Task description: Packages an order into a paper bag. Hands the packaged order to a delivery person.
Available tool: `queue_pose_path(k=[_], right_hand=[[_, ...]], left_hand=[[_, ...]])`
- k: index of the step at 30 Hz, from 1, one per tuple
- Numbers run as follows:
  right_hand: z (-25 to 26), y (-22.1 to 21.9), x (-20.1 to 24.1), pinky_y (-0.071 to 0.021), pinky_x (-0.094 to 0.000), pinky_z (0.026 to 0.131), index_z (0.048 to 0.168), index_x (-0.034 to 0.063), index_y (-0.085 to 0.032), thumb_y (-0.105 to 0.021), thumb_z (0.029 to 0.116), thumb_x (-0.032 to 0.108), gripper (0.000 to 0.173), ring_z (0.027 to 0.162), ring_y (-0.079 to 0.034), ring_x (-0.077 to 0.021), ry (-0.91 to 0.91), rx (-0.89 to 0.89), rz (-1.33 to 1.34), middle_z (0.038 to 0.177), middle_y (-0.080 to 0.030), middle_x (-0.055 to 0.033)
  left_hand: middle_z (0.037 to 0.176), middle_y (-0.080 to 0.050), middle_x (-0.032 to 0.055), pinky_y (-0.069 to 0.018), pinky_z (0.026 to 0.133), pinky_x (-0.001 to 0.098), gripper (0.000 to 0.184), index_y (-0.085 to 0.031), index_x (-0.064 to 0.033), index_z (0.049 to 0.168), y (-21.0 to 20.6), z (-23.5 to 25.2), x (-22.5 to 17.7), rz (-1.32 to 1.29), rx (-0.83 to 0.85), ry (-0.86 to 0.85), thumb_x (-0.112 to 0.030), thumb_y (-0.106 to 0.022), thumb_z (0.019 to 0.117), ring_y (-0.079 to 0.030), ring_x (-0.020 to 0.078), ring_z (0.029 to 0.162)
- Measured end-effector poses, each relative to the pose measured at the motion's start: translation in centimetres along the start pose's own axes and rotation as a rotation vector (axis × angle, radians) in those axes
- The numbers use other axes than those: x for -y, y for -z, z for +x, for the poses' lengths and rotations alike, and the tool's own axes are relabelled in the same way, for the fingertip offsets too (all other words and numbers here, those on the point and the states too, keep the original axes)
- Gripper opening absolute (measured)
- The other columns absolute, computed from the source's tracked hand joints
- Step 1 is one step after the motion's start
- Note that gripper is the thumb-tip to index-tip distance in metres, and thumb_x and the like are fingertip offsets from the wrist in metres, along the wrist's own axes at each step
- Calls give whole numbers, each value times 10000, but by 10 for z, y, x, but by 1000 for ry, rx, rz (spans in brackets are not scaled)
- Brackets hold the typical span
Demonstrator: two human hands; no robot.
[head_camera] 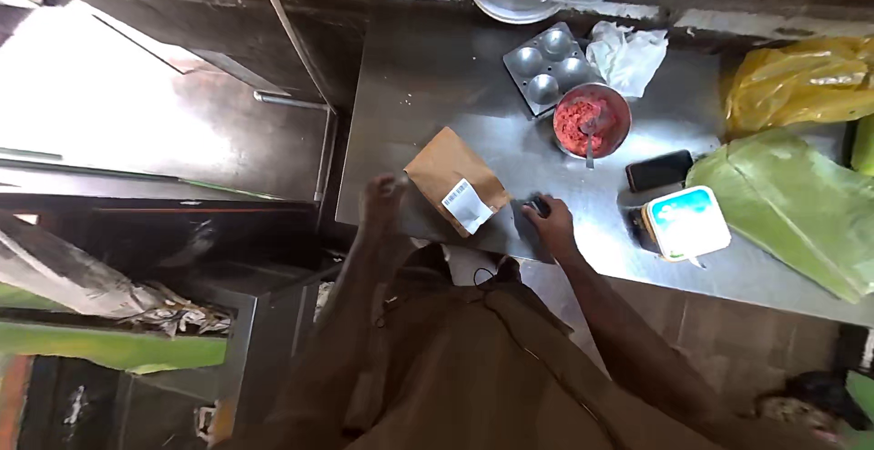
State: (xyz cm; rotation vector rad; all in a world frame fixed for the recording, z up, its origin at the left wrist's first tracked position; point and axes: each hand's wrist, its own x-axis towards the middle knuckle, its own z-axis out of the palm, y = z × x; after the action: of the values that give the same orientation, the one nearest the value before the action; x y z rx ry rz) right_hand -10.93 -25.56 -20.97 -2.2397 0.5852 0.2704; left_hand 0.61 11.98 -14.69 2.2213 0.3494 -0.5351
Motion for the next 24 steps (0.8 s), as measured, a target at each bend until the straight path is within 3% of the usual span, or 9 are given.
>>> queue_pose_path(k=[1,3,6,8,10,13,16,21,24], right_hand=[[-2,3,8,-459,-661,1022,1341,61,-643,-734,897,538,658,1250,-556,-440,21,-64,-80,1342,-604,-227],[-12,-7,31,-465,-667,998,1274,74,-689,-696,932,533,572,1211,-583,-425,2,-99,-82,1281,-647,-201],[-21,-65,70,-593,-437,815,1166,33,-684,-514,1071,450,461,909,-701,-215,-277,155,338,1016,-720,-109],[-27,-106,102,-616,-418,696,1150,-4,-641,-497,1084,354,392,792,-704,-209,-330,28,587,934,-709,-117],[-21,-122,149,-576,-343,651,1103,7,-632,-506,1062,261,286,740,-637,-115,-242,-184,521,882,-651,-43],[-6,-111,258,-524,-265,673,980,-9,-639,-545,1031,200,235,699,-554,-26,-126,-257,242,799,-586,19],[12,-102,384,-491,-260,657,963,9,-649,-569,1011,231,240,657,-506,-5,-40,-110,23,766,-552,51],[65,-160,579,-525,-242,669,859,125,-610,-574,1006,190,164,674,-575,20,239,252,1,723,-581,120],[88,-227,697,-558,-315,722,894,-3,-677,-594,1020,231,279,733,-629,-46,498,462,-67,784,-655,3]], left_hand=[[1374,-627,146,-503,1061,537,599,-597,-95,1385,9,26,-6,19,1,-44,-524,-647,970,-624,299,1240],[1343,-652,133,-510,1054,544,585,-620,-123,1374,13,72,-20,48,116,-88,-560,-598,986,-644,286,1218],[1308,-658,160,-496,1065,538,528,-642,-83,1327,5,122,-26,-29,450,-147,-498,-609,1002,-637,288,1211],[1240,-684,171,-508,1034,554,513,-677,-73,1272,5,132,-16,-65,545,-191,-493,-644,980,-657,301,1160],[1199,-695,200,-517,995,594,526,-670,-65,1282,25,139,-7,-153,599,-186,-493,-641,977,-669,342,1123],[1259,-659,248,-488,1032,587,651,-638,-4,1310,69,145,21,-496,750,48,-574,-518,1021,-633,363,1191],[1254,-641,248,-511,996,533,730,-612,36,1298,120,148,51,-816,755,226,-624,-486,1013,-629,327,1154],[1161,-688,66,-561,934,405,523,-531,-108,1384,258,174,99,-1428,705,111,-504,-379,1078,-669,162,1050],[1023,-728,40,-598,842,388,524,-581,-119,1276,364,209,136,-1626,502,112,-508,-281,1095,-709,161,936]])
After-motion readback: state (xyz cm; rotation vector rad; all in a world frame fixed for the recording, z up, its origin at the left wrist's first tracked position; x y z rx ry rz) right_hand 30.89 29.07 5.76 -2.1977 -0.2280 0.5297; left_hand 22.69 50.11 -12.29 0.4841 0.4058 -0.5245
